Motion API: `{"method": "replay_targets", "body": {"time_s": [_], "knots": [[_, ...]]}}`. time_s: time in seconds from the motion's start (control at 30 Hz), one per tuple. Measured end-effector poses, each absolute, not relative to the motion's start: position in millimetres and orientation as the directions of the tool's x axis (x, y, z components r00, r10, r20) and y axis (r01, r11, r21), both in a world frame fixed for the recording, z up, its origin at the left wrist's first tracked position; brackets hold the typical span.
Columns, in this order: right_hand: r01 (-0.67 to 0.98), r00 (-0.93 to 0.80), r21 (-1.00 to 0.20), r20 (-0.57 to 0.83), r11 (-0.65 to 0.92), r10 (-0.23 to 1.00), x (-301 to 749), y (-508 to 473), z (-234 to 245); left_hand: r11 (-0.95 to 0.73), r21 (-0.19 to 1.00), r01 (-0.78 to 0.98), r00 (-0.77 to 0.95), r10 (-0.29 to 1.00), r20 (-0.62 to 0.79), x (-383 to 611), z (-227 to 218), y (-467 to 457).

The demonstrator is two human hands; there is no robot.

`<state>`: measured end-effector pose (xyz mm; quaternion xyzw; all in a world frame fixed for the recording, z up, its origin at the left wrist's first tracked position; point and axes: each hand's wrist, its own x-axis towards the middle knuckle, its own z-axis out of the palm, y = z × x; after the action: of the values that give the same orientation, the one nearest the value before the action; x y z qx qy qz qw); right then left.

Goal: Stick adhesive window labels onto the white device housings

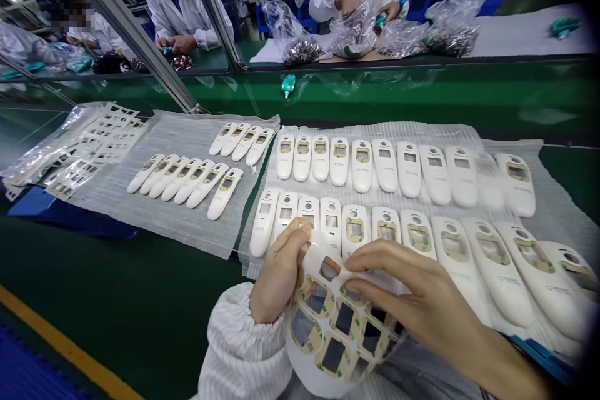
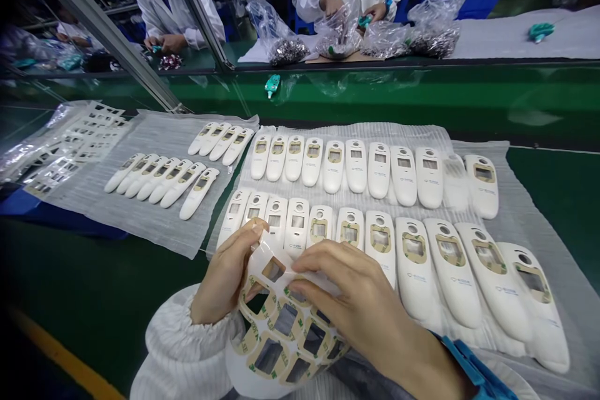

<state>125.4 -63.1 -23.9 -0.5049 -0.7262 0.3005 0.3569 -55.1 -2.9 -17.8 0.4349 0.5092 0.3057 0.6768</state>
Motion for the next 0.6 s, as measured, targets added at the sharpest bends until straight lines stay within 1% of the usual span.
{"method": "replay_targets", "body": {"time_s": [0.07,0.1,0.17,0.23,0.3,0.4,0.47,0.53,0.6], "knots": [[0.566,-0.234,-0.722,0.323,0.398,0.917,125,-63,-22,0.504,0.863,-0.015,0.331,0.817,-0.472,-54,-18,-2],[0.608,-0.243,-0.657,0.380,0.446,0.892,125,-64,-22,0.512,0.859,-0.019,0.320,0.817,-0.479,-53,-18,-2],[0.703,-0.289,-0.490,0.466,0.516,0.836,126,-66,-21,0.499,0.867,-0.013,0.276,0.835,-0.476,-52,-18,-1],[0.765,-0.348,-0.330,0.510,0.553,0.787,127,-69,-20,0.490,0.872,-0.009,0.251,0.845,-0.472,-52,-19,-1],[0.786,-0.393,-0.231,0.529,0.574,0.752,127,-71,-20,0.497,0.868,-0.008,0.260,0.839,-0.478,-52,-20,-2],[0.783,-0.435,-0.165,0.544,0.600,0.718,127,-69,-19,0.480,0.877,-0.005,0.247,0.851,-0.464,-53,-21,-2],[0.777,-0.463,-0.142,0.532,0.613,0.709,128,-67,-20,0.423,0.906,0.032,0.207,0.884,-0.420,-55,-21,-1],[0.753,-0.494,-0.151,0.513,0.640,0.702,132,-69,-21,0.329,0.939,0.102,0.172,0.924,-0.342,-57,-22,1],[0.704,-0.523,-0.208,0.495,0.679,0.694,136,-78,-23,0.230,0.953,0.198,0.166,0.950,-0.263,-63,-25,4]]}}
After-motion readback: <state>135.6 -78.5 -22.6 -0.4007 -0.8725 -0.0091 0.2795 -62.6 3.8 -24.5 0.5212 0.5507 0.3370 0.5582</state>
